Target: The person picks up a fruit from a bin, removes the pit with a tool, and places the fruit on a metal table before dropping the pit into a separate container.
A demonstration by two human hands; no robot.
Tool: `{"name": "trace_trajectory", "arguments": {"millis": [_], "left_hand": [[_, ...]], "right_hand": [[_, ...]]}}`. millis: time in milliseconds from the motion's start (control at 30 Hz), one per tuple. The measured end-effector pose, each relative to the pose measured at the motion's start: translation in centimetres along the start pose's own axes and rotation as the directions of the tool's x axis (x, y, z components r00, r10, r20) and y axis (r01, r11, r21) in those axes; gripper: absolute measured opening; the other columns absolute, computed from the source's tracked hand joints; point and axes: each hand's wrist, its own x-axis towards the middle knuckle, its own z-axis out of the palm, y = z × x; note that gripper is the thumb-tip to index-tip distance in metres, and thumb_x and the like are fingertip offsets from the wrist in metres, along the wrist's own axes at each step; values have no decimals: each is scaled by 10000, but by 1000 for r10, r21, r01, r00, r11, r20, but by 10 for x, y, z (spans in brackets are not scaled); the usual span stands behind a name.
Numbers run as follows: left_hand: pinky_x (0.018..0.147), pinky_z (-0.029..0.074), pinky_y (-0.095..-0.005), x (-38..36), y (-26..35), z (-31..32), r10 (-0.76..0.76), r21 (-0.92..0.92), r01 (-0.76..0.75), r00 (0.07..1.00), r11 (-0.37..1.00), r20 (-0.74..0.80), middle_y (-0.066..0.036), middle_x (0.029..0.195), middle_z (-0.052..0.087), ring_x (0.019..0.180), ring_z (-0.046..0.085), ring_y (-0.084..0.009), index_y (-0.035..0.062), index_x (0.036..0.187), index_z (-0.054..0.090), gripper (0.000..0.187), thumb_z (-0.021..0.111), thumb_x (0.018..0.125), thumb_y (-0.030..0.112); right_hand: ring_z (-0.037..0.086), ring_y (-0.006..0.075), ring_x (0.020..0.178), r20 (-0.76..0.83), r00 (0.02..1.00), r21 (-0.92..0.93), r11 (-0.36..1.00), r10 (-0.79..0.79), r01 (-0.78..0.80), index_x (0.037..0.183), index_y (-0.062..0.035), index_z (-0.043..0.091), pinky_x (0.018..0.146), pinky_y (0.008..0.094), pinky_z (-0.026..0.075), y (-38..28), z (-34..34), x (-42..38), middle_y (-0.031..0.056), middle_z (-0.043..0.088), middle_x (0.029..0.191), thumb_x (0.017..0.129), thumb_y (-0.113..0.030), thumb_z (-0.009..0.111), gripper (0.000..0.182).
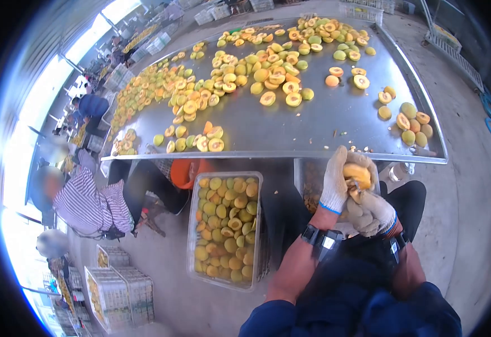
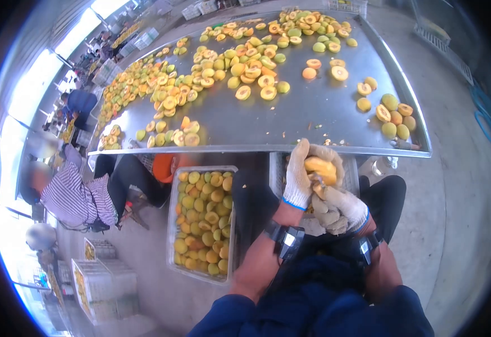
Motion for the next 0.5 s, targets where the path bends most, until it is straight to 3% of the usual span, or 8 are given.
{"name": "trace_trajectory", "arguments": {"millis": [33,133,167,267,333,400,467,500], "left_hand": [[653,607,-345,12,-9,-6,22,-245,-25,1000,969,-16,-129,906,728,758,721,-215,24,990,682,489,493,1099,461],[633,603,-407,14,6,5,12,-355,-105,966,929,-257,-174,878,703,768,712,-313,18,1028,669,541,487,1079,525],[660,608,-419,19,4,-7,168,-95,-221,905,971,-392,-140,891,686,778,703,-291,34,1095,656,483,520,1077,497],[728,617,-411,8,39,-42,425,121,-415,799,902,-425,-113,993,684,869,698,-268,31,1143,646,338,565,1081,354],[796,617,-409,-25,77,-59,477,0,-523,777,852,-410,-114,1065,672,989,686,-269,28,1188,646,290,577,1070,284],[872,609,-435,-66,112,-79,755,631,-495,612,597,-235,-123,1138,657,1077,669,-275,32,1242,641,287,588,1055,244],[937,601,-406,-108,145,-124,591,204,-568,667,798,-455,-105,1157,634,1077,662,-252,-14,1257,636,299,608,1038,188],[947,589,-400,-132,151,-156,684,494,-474,538,729,-493,-120,1170,647,1078,663,-249,-25,1254,640,325,609,1034,211]], "right_hand": [[345,40,403,32,998,69,996,-62,60,837,-131,553,349,193,250,6,-8,6,-52,411,576,1093,-488,519,441],[288,45,367,162,978,251,964,-130,87,832,-131,528,321,201,224,10,-18,14,-56,372,557,1095,-502,508,455],[284,45,362,67,985,253,958,-160,138,837,-133,521,316,202,221,7,-18,16,-56,375,560,1095,-504,509,452],[316,48,368,-188,973,91,984,-137,156,861,-154,514,324,207,242,-9,-11,18,-70,400,579,1091,-513,521,426],[341,50,385,-382,909,-70,986,-165,150,871,-160,516,340,216,268,-12,-14,19,-67,421,597,1087,-513,530,414],[356,44,397,-439,881,-87,984,-180,158,875,-168,517,349,209,281,-18,-9,16,-64,428,607,1083,-526,531,414],[371,39,409,-496,848,-100,982,-187,158,880,-176,518,358,202,294,-15,-14,18,-61,436,616,1080,-539,533,414],[374,42,418,-527,806,-203,961,-269,188,879,-182,512,367,209,301,-11,-24,19,-62,428,617,1081,-536,534,408]]}}
